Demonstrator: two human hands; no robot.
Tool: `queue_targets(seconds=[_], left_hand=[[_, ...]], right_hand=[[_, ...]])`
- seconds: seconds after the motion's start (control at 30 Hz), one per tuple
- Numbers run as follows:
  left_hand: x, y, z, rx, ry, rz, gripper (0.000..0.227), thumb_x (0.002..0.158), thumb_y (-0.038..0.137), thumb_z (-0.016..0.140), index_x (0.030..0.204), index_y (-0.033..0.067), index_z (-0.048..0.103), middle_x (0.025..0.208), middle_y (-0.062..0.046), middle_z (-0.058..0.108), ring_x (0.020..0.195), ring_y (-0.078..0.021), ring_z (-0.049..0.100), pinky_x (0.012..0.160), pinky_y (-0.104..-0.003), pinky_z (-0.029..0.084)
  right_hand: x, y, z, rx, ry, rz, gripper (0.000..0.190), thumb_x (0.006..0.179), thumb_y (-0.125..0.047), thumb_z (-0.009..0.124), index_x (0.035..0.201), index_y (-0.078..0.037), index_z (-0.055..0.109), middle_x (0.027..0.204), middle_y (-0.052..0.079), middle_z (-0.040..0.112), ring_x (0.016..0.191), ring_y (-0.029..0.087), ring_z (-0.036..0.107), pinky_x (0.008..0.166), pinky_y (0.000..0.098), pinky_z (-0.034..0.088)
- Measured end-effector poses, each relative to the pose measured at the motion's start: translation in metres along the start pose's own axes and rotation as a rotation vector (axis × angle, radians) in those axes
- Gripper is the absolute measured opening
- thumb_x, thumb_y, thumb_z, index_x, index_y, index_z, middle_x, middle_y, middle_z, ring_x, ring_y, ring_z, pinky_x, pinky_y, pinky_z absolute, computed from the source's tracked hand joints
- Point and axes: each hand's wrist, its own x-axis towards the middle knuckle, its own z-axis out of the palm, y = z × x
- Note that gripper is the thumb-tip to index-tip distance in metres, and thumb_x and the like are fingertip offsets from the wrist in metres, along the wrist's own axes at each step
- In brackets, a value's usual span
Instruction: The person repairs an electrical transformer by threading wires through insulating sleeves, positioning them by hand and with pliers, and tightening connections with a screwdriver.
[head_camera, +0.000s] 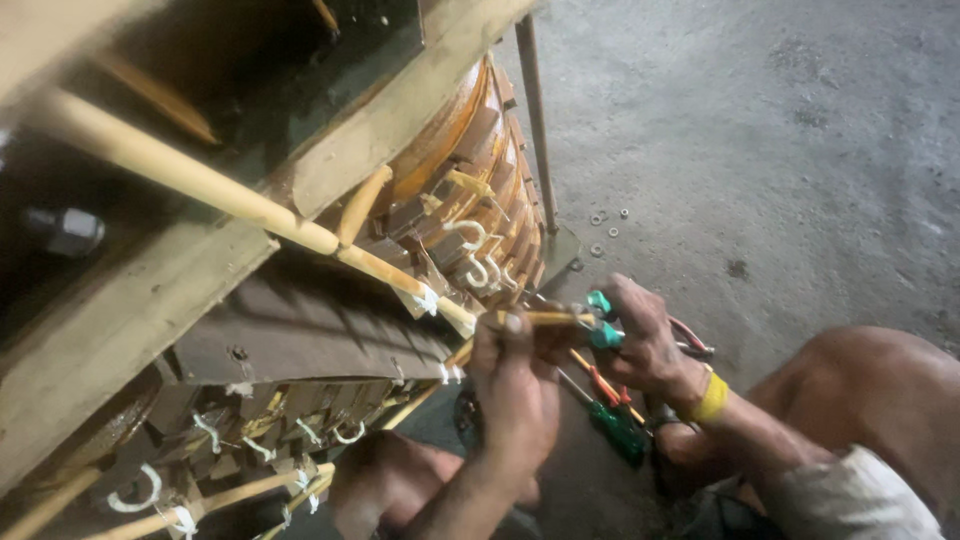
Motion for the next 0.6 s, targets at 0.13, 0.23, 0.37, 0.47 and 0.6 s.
queue_targets(seconds=[0.13,0.23,0.37,0.47,0.6], left_hand=[[0.013,-0.001,-0.008,0.016,0.067,-0.052,0.029,0.1,0.026,0.066,0.115,0.0029,0.059,0.103,-0.017,0.074,0.094,-0.0287,0.072,0.085,-0.044,0.062],[0.027,0.009,-0.012,-0.042,0.076,0.002,0.029,0.098,0.024,0.068,0.118,0.003,0.06,0.101,-0.016,0.073,0.091,-0.0282,0.073,0.083,-0.043,0.063],[0.023,0.042,-0.018,-0.139,-0.003,-0.089,0.029,0.094,0.023,0.068,0.117,0.0056,0.064,0.1,-0.012,0.073,0.089,-0.026,0.075,0.079,-0.043,0.065],[0.016,0.048,-0.02,-0.12,-0.078,-0.133,0.03,0.099,0.023,0.071,0.121,0.003,0.067,0.099,-0.016,0.071,0.088,-0.0259,0.072,0.078,-0.041,0.064],[0.017,0.054,-0.023,-0.167,-0.208,-0.125,0.026,0.1,0.019,0.074,0.118,0.0017,0.066,0.097,-0.013,0.071,0.083,-0.0242,0.072,0.076,-0.042,0.065]], right_hand=[[-0.018,0.016,0.021,0.053,-0.044,0.148,0.013,0.083,-0.013,0.071,0.09,-0.009,0.06,0.078,0.008,0.06,0.068,0.022,0.063,0.062,0.0378,0.048],[-0.034,0.029,0.036,0.142,-0.196,0.407,0.018,0.091,-0.016,0.063,0.108,-0.009,0.064,0.086,0.006,0.068,0.07,0.019,0.066,0.059,0.032,0.055],[-0.092,0.097,0.087,0.462,-0.227,0.768,0.019,0.096,-0.017,0.064,0.11,-0.004,0.068,0.094,0.015,0.069,0.083,0.022,0.064,0.072,0.0386,0.055],[-0.171,0.126,0.125,0.048,-0.588,0.93,0.029,0.092,-0.027,0.065,0.109,-0.003,0.07,0.098,0.019,0.071,0.091,0.029,0.068,0.082,0.0428,0.056],[-0.223,0.131,0.138,-0.294,-1.046,0.933,0.044,0.087,-0.04,0.068,0.108,-0.003,0.073,0.104,0.025,0.074,0.101,0.037,0.072,0.096,0.0484,0.057]])
